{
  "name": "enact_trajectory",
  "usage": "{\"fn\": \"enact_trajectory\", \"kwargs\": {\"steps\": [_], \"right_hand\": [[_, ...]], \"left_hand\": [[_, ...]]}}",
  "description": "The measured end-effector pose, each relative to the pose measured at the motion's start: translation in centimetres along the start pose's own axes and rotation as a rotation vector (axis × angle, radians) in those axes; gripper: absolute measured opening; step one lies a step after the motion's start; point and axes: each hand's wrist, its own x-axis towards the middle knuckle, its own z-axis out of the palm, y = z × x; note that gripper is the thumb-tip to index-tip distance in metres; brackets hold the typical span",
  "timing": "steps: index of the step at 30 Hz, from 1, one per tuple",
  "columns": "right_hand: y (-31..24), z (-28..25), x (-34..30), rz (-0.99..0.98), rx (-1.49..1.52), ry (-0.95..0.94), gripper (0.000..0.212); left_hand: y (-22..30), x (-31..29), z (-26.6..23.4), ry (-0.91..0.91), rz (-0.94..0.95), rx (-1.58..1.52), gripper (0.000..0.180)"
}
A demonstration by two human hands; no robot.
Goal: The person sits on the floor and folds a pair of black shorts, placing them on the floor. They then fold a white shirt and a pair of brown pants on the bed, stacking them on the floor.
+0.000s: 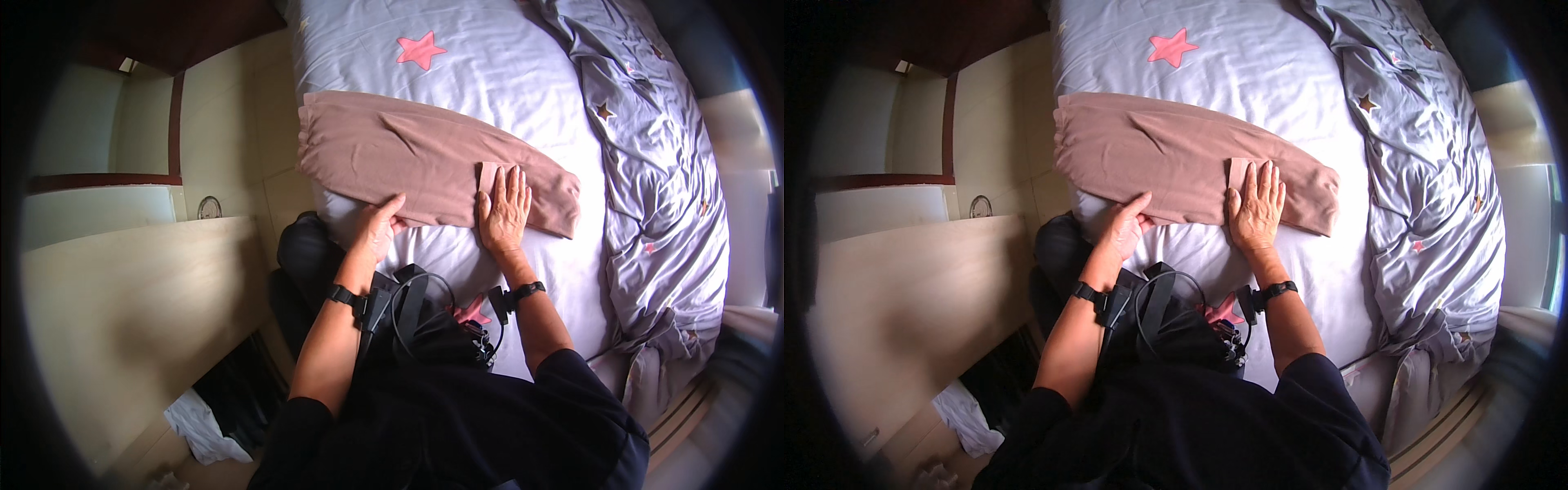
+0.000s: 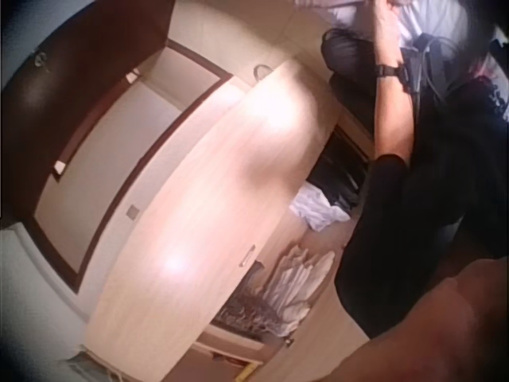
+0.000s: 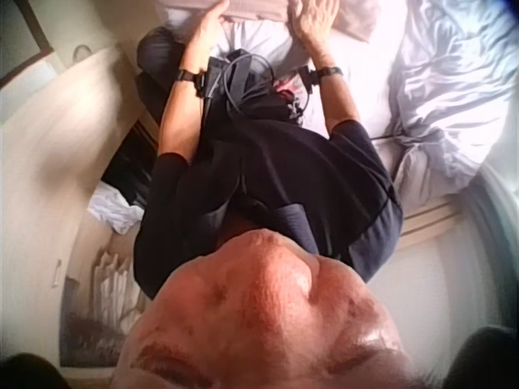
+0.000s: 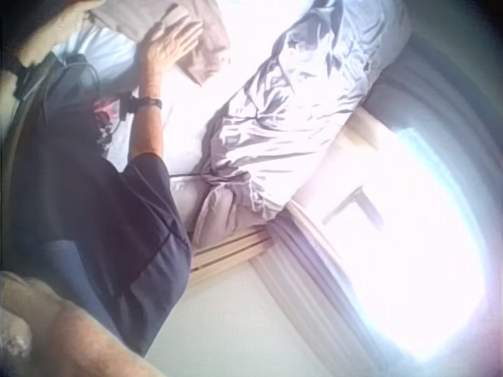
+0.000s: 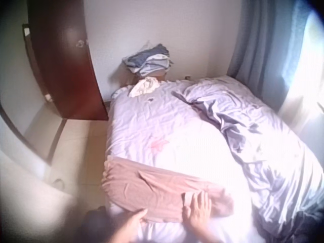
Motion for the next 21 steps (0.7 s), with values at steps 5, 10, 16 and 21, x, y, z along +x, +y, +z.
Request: {"fn": "enact_trajectory", "kwargs": {"steps": [5, 10, 16, 21], "right_hand": [[0.0, -0.3, 0.1, 0.004, 0.014, 0.012, 0.069], [-0.1, -0.4, 0.1, 0.000, 0.036, 0.013, 0.068], [2.3, -1.4, 0.4, -0.041, 0.267, -0.065, 0.071], [8.6, -6.7, 1.7, 0.296, 0.622, 0.229, 0.055]], "left_hand": [[-0.3, -0.2, 2.2, 0.020, -0.020, 0.145, 0.053], [-0.9, -1.3, 1.9, 0.042, 0.027, 0.250, 0.044], [-1.3, -2.3, -0.5, -0.010, -0.044, 0.233, 0.031], [-0.8, -3.2, -1.4, -0.048, -0.027, 0.257, 0.024]]}}
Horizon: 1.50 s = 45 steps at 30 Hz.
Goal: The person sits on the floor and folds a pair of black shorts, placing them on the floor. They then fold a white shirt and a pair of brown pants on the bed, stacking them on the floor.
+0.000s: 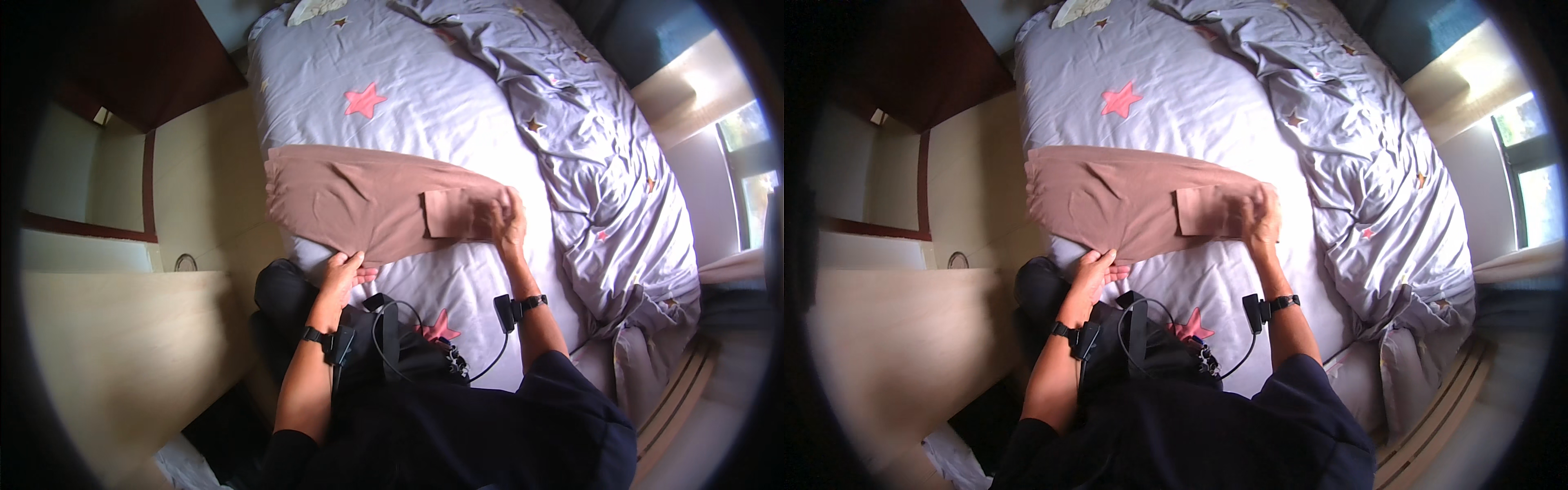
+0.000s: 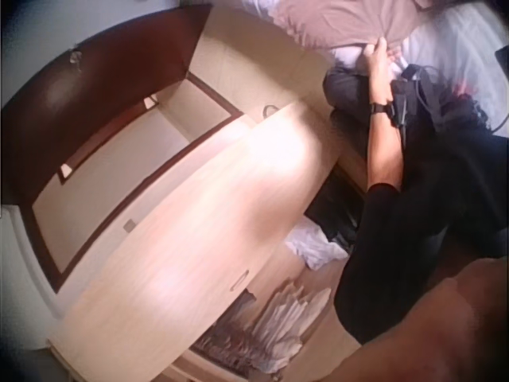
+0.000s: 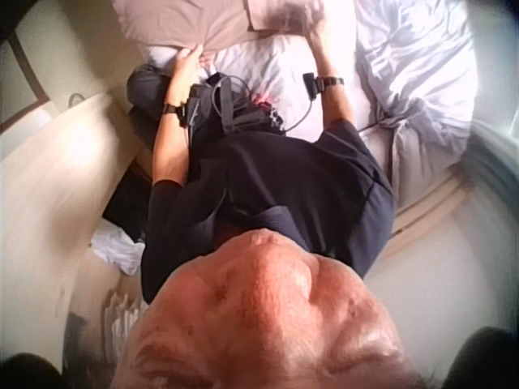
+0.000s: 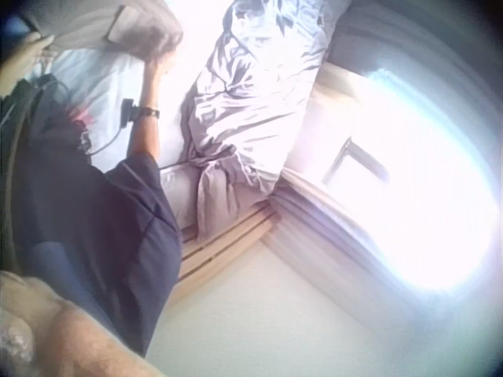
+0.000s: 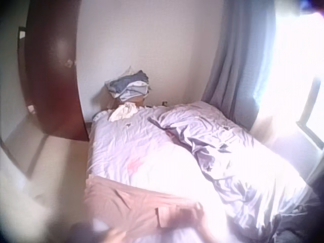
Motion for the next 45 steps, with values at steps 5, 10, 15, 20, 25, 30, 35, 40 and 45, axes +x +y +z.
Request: {"fn": "enact_trajectory", "kwargs": {"steps": [5, 10, 15, 20, 25, 30, 35, 40, 45], "right_hand": [[9.4, -4.0, 3.2, 0.420, 0.084, -0.146, 0.066], [7.8, -5.8, 2.8, 0.554, 0.498, -0.317, 0.034], [2.4, -7.1, 3.9, 0.457, 0.763, -0.385, 0.016], [-7.9, -8.6, 4.8, 0.239, 0.642, -0.327, 0.020], [-21.3, -9.0, 5.3, 0.056, 0.534, -0.353, 0.026], [-31.2, -1.6, 5.3, -0.112, 0.562, -0.460, 0.034], [-37.7, 15.0, 3.7, -0.166, 0.483, -0.503, 0.040], [-26.8, 30.0, 1.6, -0.294, 0.332, -0.761, 0.049], [-17.6, 27.3, -0.6, -0.353, 0.196, -0.585, 0.051]], "left_hand": [[-0.7, 0.6, 0.0, 0.007, -0.013, -0.005, 0.027], [-1.4, 0.9, -0.9, -0.043, 0.032, -0.029, 0.021], [-1.4, 0.8, -1.6, -0.052, 0.093, -0.090, 0.024], [-0.5, 0.0, -1.7, -0.085, 0.064, -0.092, 0.027], [-1.4, 0.9, -1.9, -0.173, 0.040, -0.016, 0.028], [-1.4, 1.0, -2.3, -0.113, 0.029, -0.063, 0.027], [-1.8, 0.6, -2.9, 0.055, 0.141, -0.216, 0.030], [-1.7, 0.3, -2.8, 0.028, 0.131, -0.229, 0.034], [-1.4, 0.2, -4.3, 0.076, 0.109, -0.237, 0.035]]}}
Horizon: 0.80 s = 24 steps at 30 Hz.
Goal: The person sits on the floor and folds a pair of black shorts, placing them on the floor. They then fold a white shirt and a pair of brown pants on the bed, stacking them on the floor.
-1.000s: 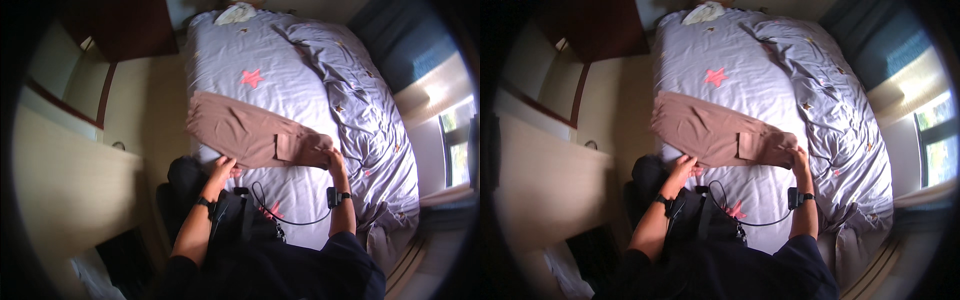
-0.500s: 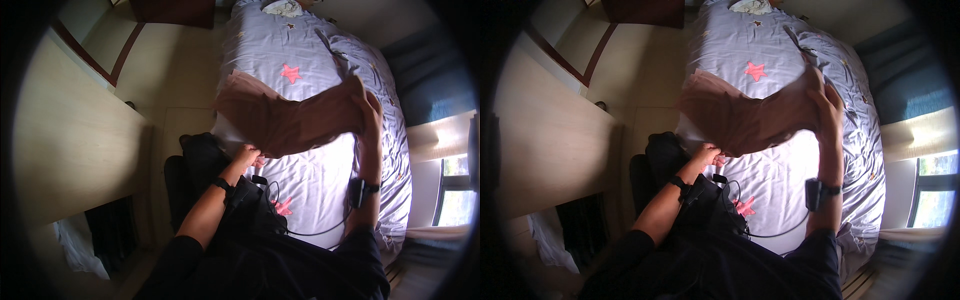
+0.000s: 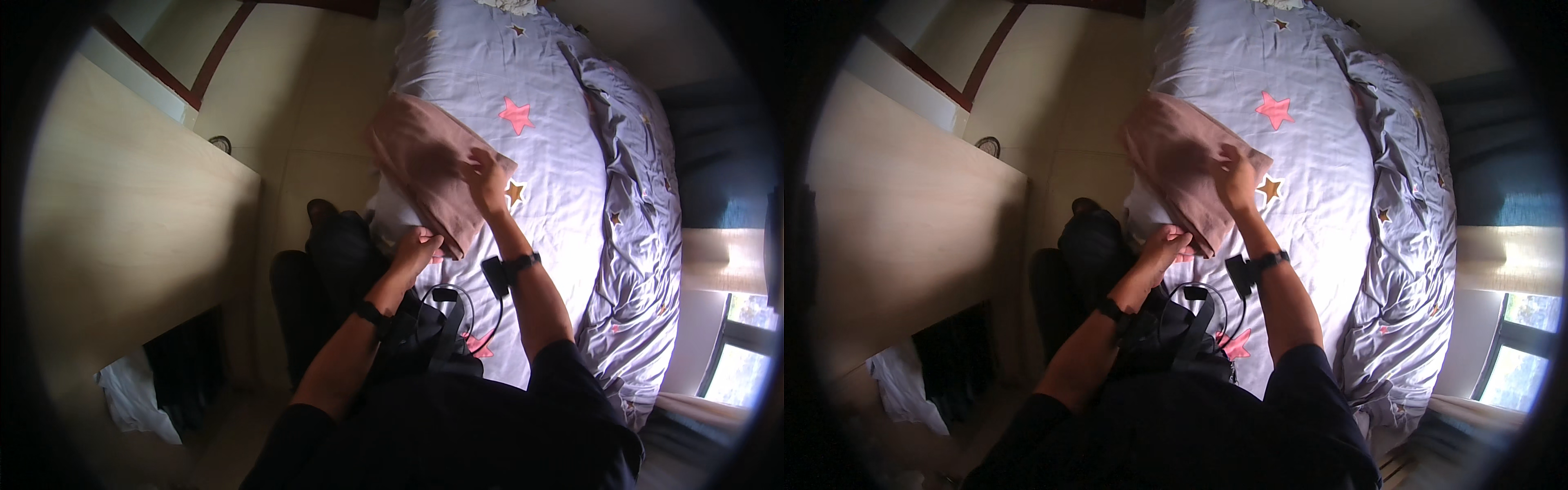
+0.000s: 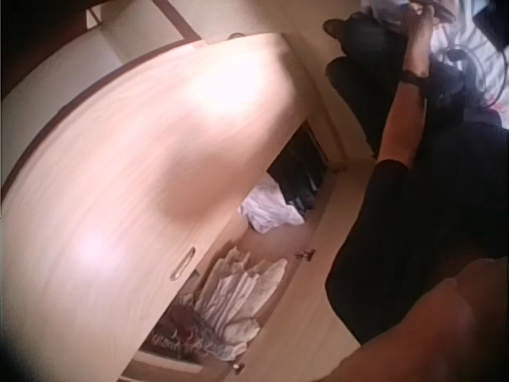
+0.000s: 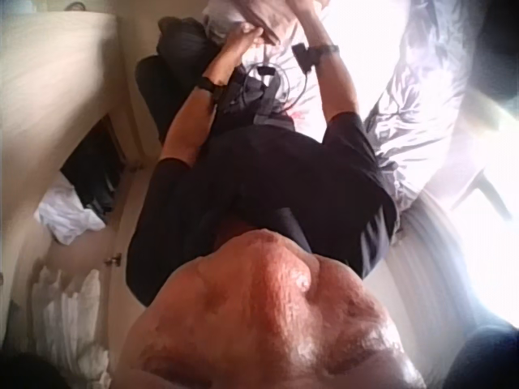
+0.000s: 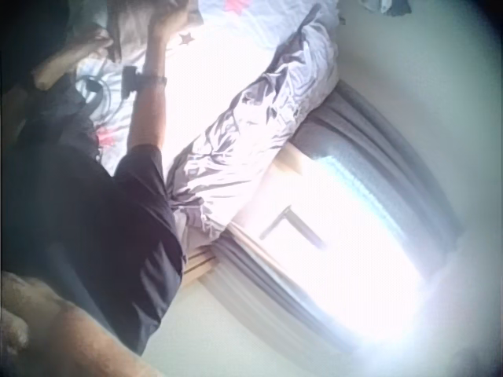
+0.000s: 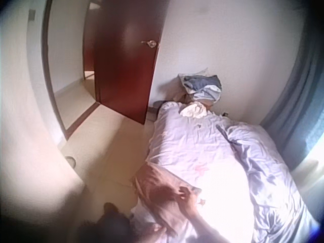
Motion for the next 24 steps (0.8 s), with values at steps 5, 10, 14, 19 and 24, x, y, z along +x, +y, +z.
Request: {"fn": "enact_trajectory", "kwargs": {"steps": [5, 10, 14, 19, 24], "right_hand": [[3.4, -5.2, -5.5, 0.305, -0.193, 0.255, 0.050], [2.8, -4.8, -5.5, 0.620, 0.629, 0.047, 0.046], [2.1, -3.4, -4.5, 0.620, 0.869, -0.012, 0.035], [-2.3, -2.2, -4.1, 0.385, 0.811, 0.025, 0.033], [-12.6, -1.1, -4.4, 0.144, 0.773, -0.121, 0.036]], "left_hand": [[2.3, -0.8, 1.3, -0.057, -0.043, -0.008, 0.040], [2.3, -0.1, 1.5, 0.004, -0.022, 0.126, 0.044], [1.2, 0.3, 1.0, -0.026, -0.021, 0.046, 0.032], [1.7, -1.5, 0.6, 0.072, 0.096, 0.228, 0.031], [7.6, -6.3, -0.5, 0.436, 0.767, 0.611, 0.034]]}}
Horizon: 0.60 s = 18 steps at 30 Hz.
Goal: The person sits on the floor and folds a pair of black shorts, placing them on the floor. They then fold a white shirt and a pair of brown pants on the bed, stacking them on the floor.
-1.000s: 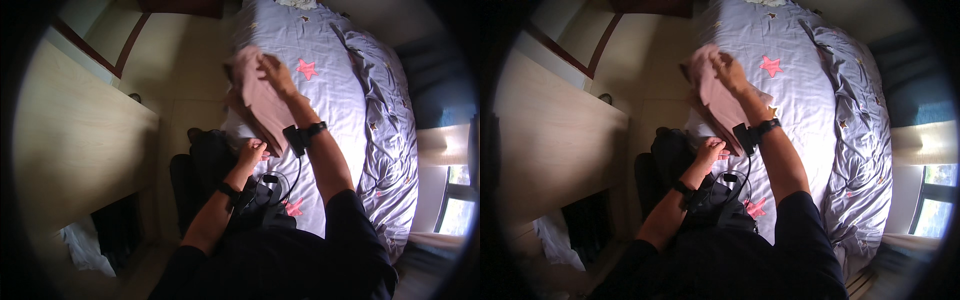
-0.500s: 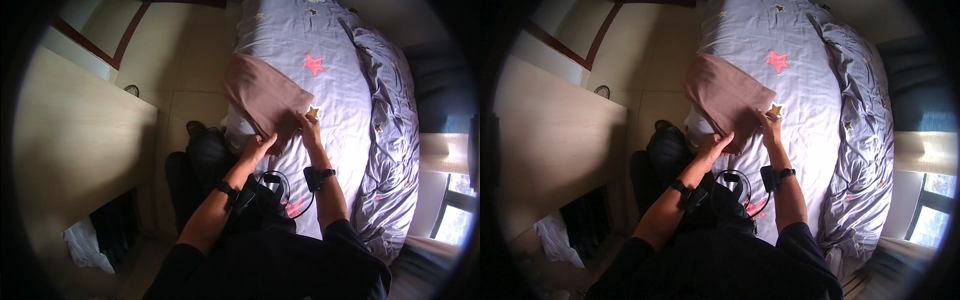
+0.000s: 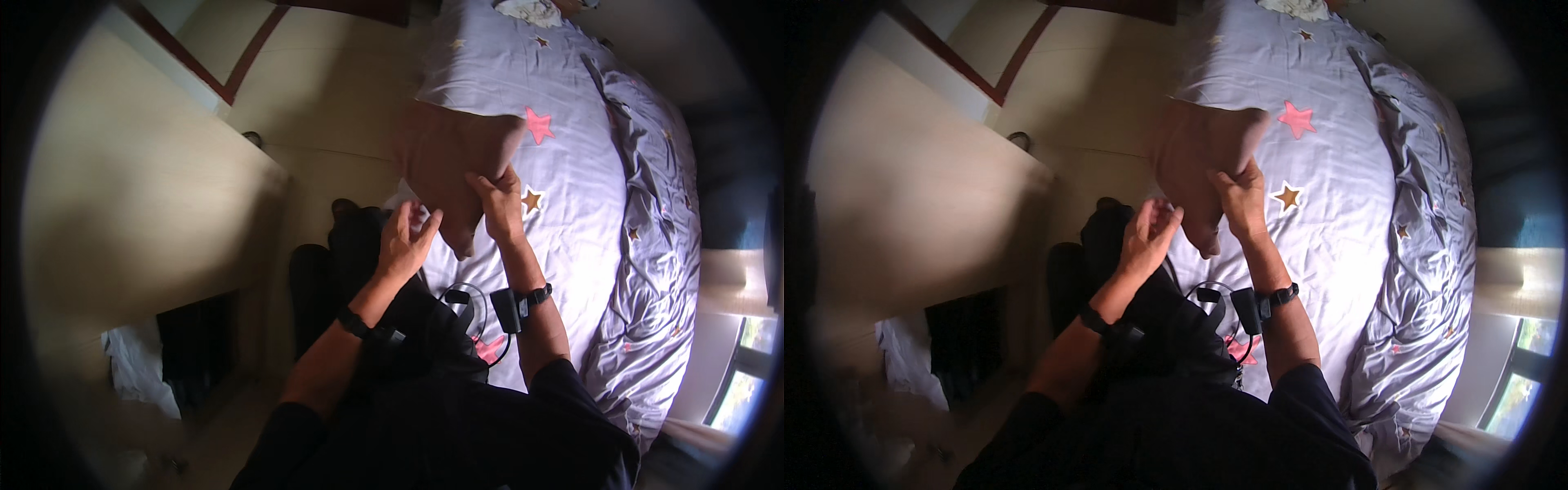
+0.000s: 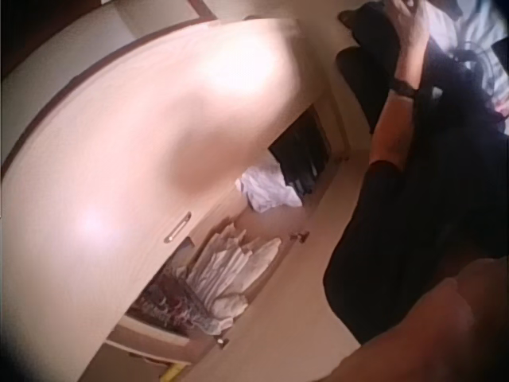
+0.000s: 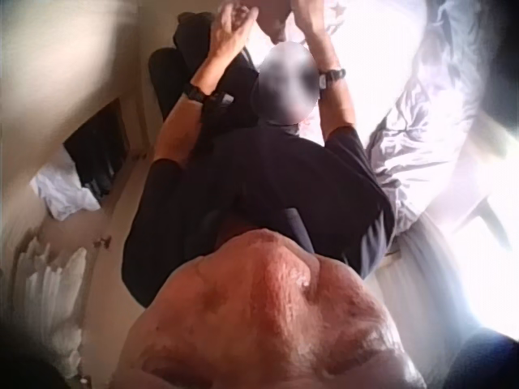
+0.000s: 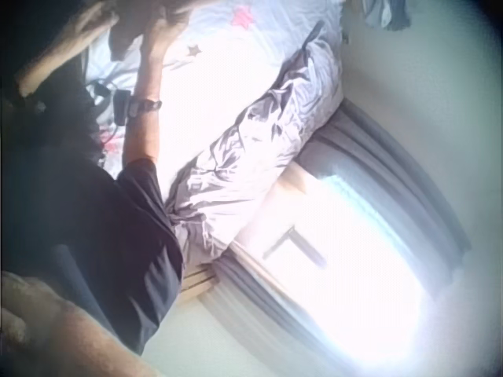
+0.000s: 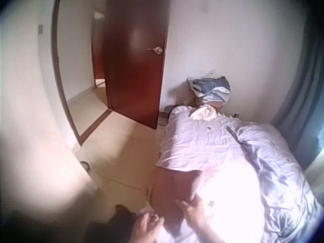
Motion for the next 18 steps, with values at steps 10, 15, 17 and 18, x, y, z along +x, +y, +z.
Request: {"fn": "enact_trajectory", "kwargs": {"steps": [10, 15, 17, 18], "right_hand": [[-10.3, 13.1, -8.5, -0.166, -0.472, -0.681, 0.037], [-14.0, 16.9, -14.4, -0.107, -0.480, -1.046, 0.032], [-15.9, 18.5, -17.2, -0.355, -0.556, -1.168, 0.034], [-17.4, 18.6, -17.9, -0.541, -0.751, -1.264, 0.037]], "left_hand": [[14.5, -5.3, -16.8, 0.098, 0.415, 0.301, 0.067], [19.1, -10.6, -24.5, 0.075, 0.881, 1.020, 0.073], [19.2, -13.3, -25.4, 0.060, 0.871, 1.010, 0.072], [19.3, -14.6, -25.4, 0.048, 0.864, 1.003, 0.072]]}}
